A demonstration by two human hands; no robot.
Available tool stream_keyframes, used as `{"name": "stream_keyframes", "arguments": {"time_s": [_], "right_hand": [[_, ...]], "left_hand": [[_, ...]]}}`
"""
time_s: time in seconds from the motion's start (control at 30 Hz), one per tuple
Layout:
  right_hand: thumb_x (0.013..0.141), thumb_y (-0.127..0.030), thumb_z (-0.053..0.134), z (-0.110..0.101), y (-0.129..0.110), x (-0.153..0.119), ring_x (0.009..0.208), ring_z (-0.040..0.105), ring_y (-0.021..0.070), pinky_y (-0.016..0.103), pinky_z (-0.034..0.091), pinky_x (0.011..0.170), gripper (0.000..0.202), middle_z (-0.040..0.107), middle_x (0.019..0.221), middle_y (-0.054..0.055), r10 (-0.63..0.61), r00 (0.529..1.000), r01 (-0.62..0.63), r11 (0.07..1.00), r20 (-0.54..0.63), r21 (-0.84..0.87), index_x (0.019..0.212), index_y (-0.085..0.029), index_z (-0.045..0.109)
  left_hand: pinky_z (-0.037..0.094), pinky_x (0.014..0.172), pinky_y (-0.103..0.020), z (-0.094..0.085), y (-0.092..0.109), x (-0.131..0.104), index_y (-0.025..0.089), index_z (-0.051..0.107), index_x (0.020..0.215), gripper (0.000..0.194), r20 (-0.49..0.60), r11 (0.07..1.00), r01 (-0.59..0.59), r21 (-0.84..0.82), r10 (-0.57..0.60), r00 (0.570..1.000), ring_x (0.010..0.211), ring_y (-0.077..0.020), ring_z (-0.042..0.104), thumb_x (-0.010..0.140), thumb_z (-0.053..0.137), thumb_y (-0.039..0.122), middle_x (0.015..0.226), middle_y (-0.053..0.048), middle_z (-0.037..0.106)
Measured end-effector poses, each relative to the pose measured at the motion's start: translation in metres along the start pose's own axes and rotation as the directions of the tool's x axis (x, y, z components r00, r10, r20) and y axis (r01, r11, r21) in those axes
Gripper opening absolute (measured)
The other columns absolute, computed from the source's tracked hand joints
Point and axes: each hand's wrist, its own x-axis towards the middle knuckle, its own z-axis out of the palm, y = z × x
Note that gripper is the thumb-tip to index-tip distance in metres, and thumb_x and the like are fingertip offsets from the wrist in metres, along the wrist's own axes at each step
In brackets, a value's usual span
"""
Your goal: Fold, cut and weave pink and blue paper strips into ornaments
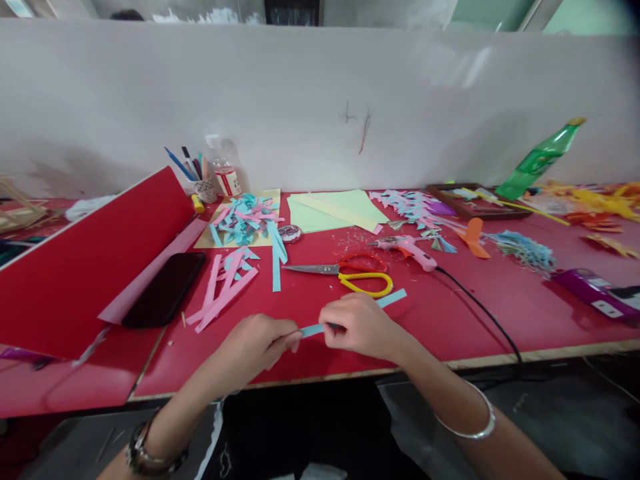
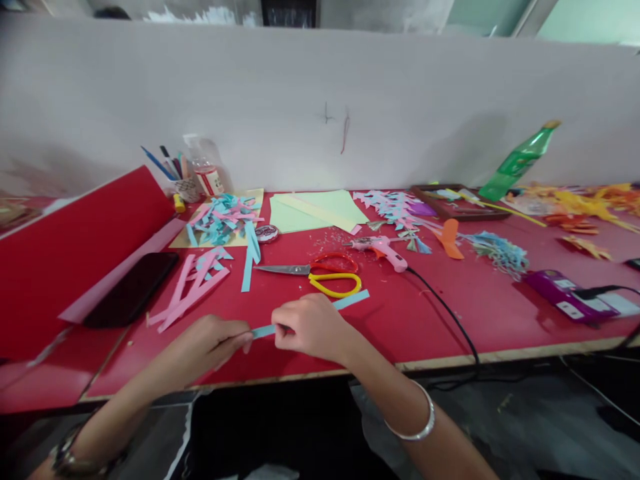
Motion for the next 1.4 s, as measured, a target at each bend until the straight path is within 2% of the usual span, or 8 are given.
{"name": "stream_keyframes", "arguments": {"time_s": [0.4, 0.73, 0.8, 0.9, 1.0, 1.13, 1.23, 1.4], "right_hand": [[0.063, -0.01, 0.042, -0.014, 0.024, -0.033, 0.048, 0.035, 0.0064, 0.019, 0.021, 0.049, 0.012, 0.042, 0.05, -0.005, 0.156, 0.987, -0.156, 0.988, 0.037, -0.011, 0.053, -0.017, 0.047], [0.065, -0.013, 0.044, -0.021, 0.048, -0.072, 0.046, 0.037, 0.0067, 0.019, 0.025, 0.048, 0.013, 0.043, 0.048, -0.005, 0.308, 0.951, -0.307, 0.951, 0.024, -0.04, 0.054, -0.017, 0.046], [0.067, -0.014, 0.043, -0.027, 0.053, -0.083, 0.044, 0.037, 0.0071, 0.019, 0.026, 0.046, 0.015, 0.041, 0.047, -0.005, 0.355, 0.935, -0.355, 0.935, -0.011, -0.022, 0.052, -0.018, 0.043], [0.074, -0.018, 0.04, -0.037, 0.05, -0.091, 0.046, 0.042, 0.0092, 0.02, 0.032, 0.047, 0.019, 0.045, 0.049, -0.003, 0.434, 0.883, -0.432, 0.9, -0.179, 0.053, 0.055, -0.019, 0.043], [0.079, -0.022, 0.039, -0.042, 0.03, -0.077, 0.064, 0.053, 0.0137, 0.024, 0.04, 0.061, 0.016, 0.058, 0.066, 0.003, 0.391, 0.87, -0.381, 0.92, -0.3, 0.093, 0.07, -0.019, 0.051], [0.079, -0.03, 0.047, -0.033, -0.001, -0.04, 0.093, 0.053, 0.0195, 0.029, 0.039, 0.078, 0.021, 0.059, 0.098, 0.009, 0.182, 0.983, -0.182, 0.983, -0.005, 0.034, 0.095, -0.019, 0.054], [0.086, -0.027, 0.038, -0.021, -0.008, -0.022, 0.073, 0.056, 0.0154, 0.025, 0.037, 0.065, 0.02, 0.063, 0.08, 0.005, 0.178, 0.965, -0.18, 0.984, 0.195, -0.009, 0.088, -0.019, 0.057], [0.087, -0.027, 0.038, -0.009, -0.008, -0.012, 0.068, 0.056, 0.0131, 0.022, 0.031, 0.059, 0.021, 0.064, 0.074, 0.003, 0.168, 0.952, -0.173, 0.985, 0.255, -0.003, 0.086, -0.018, 0.058]], "left_hand": [[0.026, 0.047, -0.018, -0.013, -0.025, -0.013, 0.015, 0.048, 0.064, 0.039, 0.117, 0.977, 0.027, -0.213, -0.002, 0.993, 0.047, -0.0069, 0.037, 0.086, 0.029, 0.041, 0.05, 0.005, 0.038], [0.027, 0.047, -0.018, -0.022, -0.058, -0.029, 0.016, 0.048, 0.064, 0.033, 0.168, 0.978, 0.081, -0.192, -0.049, 0.985, 0.046, -0.0077, 0.037, 0.084, 0.033, 0.037, 0.05, 0.005, 0.039], [0.028, 0.047, -0.018, -0.024, -0.06, -0.032, 0.015, 0.047, 0.063, 0.034, 0.169, 0.979, 0.084, -0.183, -0.053, 0.984, 0.046, -0.0076, 0.037, 0.084, 0.032, 0.038, 0.05, 0.005, 0.039], [0.028, 0.046, -0.017, -0.023, -0.053, -0.03, 0.015, 0.048, 0.065, 0.038, 0.215, 0.982, 0.105, -0.158, -0.069, 0.974, 0.045, -0.0076, 0.038, 0.085, 0.029, 0.04, 0.049, 0.005, 0.04], [0.029, 0.049, -0.017, -0.022, -0.034, -0.017, 0.016, 0.053, 0.069, 0.038, 0.254, 0.995, 0.019, -0.102, 0.008, 0.967, 0.048, -0.0079, 0.042, 0.087, 0.028, 0.038, 0.052, 0.004, 0.045], [0.031, 0.054, -0.017, -0.022, -0.013, 0.0, 0.017, 0.056, 0.074, 0.038, 0.22, 0.994, -0.108, -0.027, 0.111, 0.969, 0.053, -0.0083, 0.047, 0.088, 0.027, 0.035, 0.059, 0.002, 0.054], [0.032, 0.056, -0.018, -0.021, -0.008, 0.004, 0.017, 0.057, 0.074, 0.035, 0.207, 0.987, -0.159, 0.028, 0.15, 0.967, 0.057, -0.0089, 0.051, 0.089, 0.028, 0.03, 0.063, 0.002, 0.058], [0.034, 0.059, -0.02, -0.005, 0.002, 0.009, 0.019, 0.057, 0.088, 0.022, 0.047, 0.96, -0.206, 0.187, 0.201, 0.978, 0.071, -0.0127, 0.057, 0.086, 0.036, 0.026, 0.082, -0.002, 0.063]]}}
